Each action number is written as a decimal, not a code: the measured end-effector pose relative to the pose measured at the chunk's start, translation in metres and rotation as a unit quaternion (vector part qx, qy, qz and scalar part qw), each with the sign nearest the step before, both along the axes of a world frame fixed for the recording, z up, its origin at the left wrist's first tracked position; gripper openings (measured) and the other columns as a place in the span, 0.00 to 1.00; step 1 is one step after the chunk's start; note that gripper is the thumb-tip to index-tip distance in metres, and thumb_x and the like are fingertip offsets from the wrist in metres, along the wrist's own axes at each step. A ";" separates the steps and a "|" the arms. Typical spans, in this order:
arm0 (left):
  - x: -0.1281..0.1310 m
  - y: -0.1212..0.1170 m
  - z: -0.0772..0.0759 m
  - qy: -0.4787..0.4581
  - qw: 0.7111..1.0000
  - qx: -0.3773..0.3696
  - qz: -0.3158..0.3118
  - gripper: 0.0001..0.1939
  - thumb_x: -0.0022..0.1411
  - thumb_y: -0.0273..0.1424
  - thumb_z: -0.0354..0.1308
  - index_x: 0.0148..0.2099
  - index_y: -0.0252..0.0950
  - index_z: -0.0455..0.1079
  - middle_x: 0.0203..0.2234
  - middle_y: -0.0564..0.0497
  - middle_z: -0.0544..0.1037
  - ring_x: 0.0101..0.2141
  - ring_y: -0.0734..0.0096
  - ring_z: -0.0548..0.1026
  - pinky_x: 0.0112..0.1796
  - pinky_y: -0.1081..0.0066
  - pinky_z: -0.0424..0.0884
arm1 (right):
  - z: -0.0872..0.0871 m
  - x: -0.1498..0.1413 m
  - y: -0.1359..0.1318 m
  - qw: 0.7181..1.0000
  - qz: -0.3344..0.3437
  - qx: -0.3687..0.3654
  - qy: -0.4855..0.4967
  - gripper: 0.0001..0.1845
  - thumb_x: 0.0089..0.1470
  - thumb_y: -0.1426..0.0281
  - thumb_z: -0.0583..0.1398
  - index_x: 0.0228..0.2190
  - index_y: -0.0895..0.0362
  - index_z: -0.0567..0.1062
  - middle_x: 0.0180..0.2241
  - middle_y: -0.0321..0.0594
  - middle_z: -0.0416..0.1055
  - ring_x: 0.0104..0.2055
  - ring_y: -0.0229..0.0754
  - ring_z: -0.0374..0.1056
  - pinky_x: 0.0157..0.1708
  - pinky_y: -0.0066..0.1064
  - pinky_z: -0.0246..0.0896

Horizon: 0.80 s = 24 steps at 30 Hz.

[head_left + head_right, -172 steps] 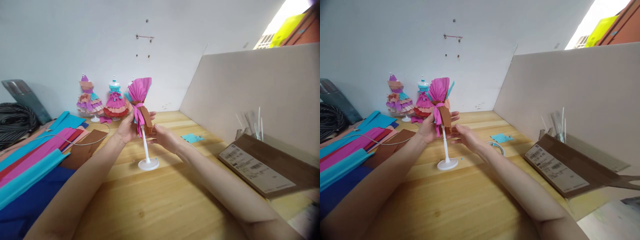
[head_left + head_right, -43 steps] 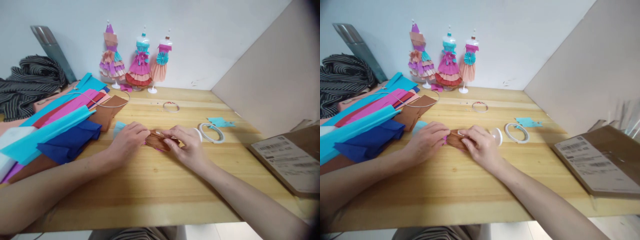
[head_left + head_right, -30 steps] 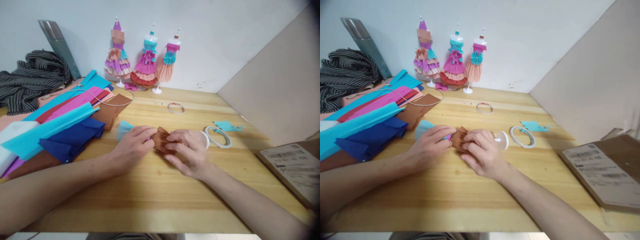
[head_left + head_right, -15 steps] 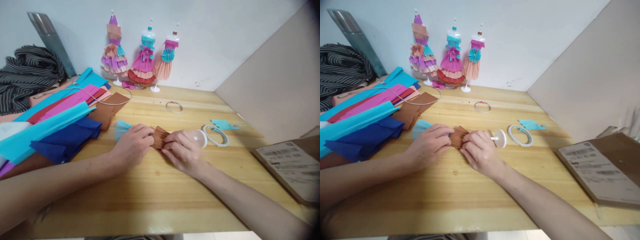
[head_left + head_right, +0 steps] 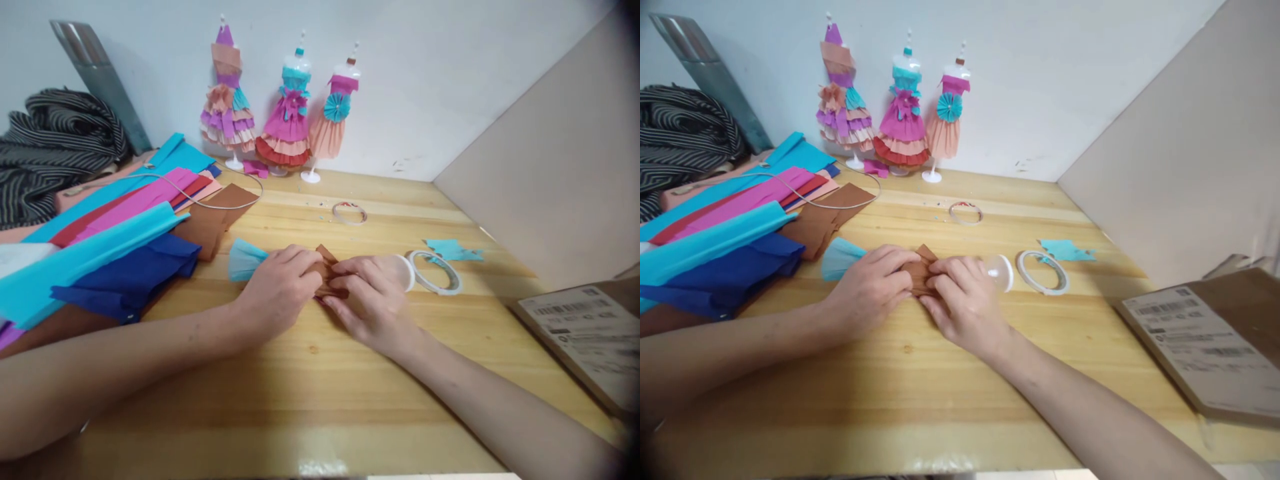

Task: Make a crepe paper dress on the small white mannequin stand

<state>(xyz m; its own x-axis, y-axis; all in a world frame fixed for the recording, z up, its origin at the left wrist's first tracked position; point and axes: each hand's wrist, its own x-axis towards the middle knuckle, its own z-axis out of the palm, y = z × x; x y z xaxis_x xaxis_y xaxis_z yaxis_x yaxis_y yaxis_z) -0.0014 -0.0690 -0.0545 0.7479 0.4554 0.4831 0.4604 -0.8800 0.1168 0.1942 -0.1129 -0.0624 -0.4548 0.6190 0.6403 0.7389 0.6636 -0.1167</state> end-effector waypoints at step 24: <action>-0.006 0.004 -0.007 -0.065 0.997 0.019 -0.024 0.10 0.64 0.21 0.49 0.32 0.31 0.69 0.40 0.43 0.76 0.42 0.67 0.71 0.45 0.68 0.70 | -0.001 0.001 0.002 0.999 0.023 0.012 0.024 0.06 0.52 0.76 0.61 0.34 0.56 0.71 0.37 0.47 0.74 0.38 0.47 0.68 0.36 0.42 0.63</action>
